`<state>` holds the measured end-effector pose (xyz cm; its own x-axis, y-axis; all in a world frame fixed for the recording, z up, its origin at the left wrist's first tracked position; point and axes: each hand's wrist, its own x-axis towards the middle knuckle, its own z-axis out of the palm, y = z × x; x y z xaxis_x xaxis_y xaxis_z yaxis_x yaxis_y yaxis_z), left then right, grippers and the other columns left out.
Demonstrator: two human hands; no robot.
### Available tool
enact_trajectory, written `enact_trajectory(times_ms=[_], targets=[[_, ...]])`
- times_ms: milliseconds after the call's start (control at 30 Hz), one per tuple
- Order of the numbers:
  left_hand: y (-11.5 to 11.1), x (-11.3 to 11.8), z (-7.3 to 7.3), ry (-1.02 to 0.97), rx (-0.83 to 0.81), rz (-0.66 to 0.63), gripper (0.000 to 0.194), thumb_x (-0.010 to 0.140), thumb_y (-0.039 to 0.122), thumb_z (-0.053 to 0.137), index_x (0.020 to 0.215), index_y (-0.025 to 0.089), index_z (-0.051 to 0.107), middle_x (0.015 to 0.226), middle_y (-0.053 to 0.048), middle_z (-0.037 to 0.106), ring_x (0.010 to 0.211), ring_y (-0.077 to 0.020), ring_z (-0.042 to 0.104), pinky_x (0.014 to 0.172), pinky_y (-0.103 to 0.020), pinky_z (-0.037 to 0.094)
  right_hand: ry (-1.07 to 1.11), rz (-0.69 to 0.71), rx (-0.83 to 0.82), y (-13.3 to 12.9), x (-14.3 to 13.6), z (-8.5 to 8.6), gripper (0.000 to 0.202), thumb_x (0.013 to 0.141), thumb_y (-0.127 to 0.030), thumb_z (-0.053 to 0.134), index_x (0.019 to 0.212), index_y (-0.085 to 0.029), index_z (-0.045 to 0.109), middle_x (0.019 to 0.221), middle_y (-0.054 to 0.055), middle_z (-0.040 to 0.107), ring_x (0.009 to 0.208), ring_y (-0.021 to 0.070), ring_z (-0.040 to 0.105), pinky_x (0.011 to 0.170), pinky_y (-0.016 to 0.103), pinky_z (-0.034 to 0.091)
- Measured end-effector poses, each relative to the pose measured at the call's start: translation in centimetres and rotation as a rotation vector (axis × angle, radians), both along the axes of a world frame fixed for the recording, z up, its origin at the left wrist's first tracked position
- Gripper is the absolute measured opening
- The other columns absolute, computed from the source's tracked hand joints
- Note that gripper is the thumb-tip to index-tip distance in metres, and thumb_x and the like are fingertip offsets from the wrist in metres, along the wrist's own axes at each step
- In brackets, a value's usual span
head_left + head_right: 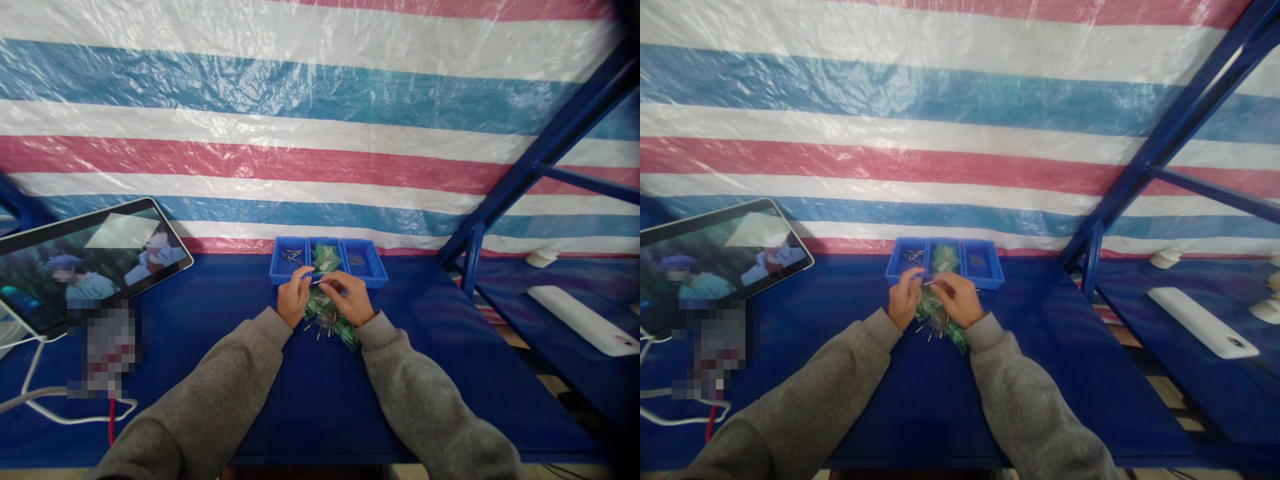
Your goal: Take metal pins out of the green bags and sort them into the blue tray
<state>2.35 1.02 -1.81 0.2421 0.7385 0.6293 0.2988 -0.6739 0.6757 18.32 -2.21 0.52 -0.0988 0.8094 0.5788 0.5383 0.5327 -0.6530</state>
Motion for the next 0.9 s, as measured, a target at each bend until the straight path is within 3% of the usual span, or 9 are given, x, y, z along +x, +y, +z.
enact_trajectory(times_ms=[200,500,700,900], targets=[[0.10,-0.01,-0.08,0.010,0.048,0.006,0.028,0.095,0.030,0.036,0.114,0.017,0.052,0.045,0.009,0.042,0.037,-0.0067,0.042,0.045,-0.018,0.037,-0.077,0.072,-0.064,-0.14,0.05,0.12,0.023,0.088,-0.037,0.047,0.075,-0.019,0.055,0.063,-0.001,0.053,0.056,0.0127,0.047,0.056,0.024,0.038],[-0.24,-0.02,0.46,0.028,0.016,-0.006,0.028,0.095,0.030,0.035,0.110,0.017,0.055,0.046,0.008,0.045,0.040,-0.0074,0.046,0.049,-0.018,0.039,-0.060,0.089,-0.093,-0.20,0.08,0.53,0.032,0.092,-0.039,0.042,0.069,-0.019,0.052,0.060,-0.002,0.050,0.057,0.0124,0.046,0.057,0.024,0.036],[0.10,0.15,0.59,0.038,0.118,0.059,0.019,0.090,0.031,0.049,0.091,0.016,0.061,0.072,-0.001,0.063,0.061,-0.0102,0.058,0.061,-0.021,0.045,0.045,-0.014,-0.124,-0.09,0.30,0.20,0.038,0.093,-0.041,0.038,0.064,-0.019,0.049,0.053,-0.003,0.048,0.051,0.0111,0.045,0.054,0.023,0.036],[0.36,0.16,0.73,0.011,0.149,0.065,0.016,0.088,0.029,0.052,0.086,0.016,0.061,0.079,-0.003,0.063,0.070,-0.0117,0.058,0.066,-0.023,0.045,0.102,0.002,-0.154,-0.07,0.08,-0.02,0.040,0.094,-0.041,0.037,0.063,-0.019,0.049,0.052,-0.004,0.050,0.049,0.0104,0.046,0.053,0.023,0.036]])
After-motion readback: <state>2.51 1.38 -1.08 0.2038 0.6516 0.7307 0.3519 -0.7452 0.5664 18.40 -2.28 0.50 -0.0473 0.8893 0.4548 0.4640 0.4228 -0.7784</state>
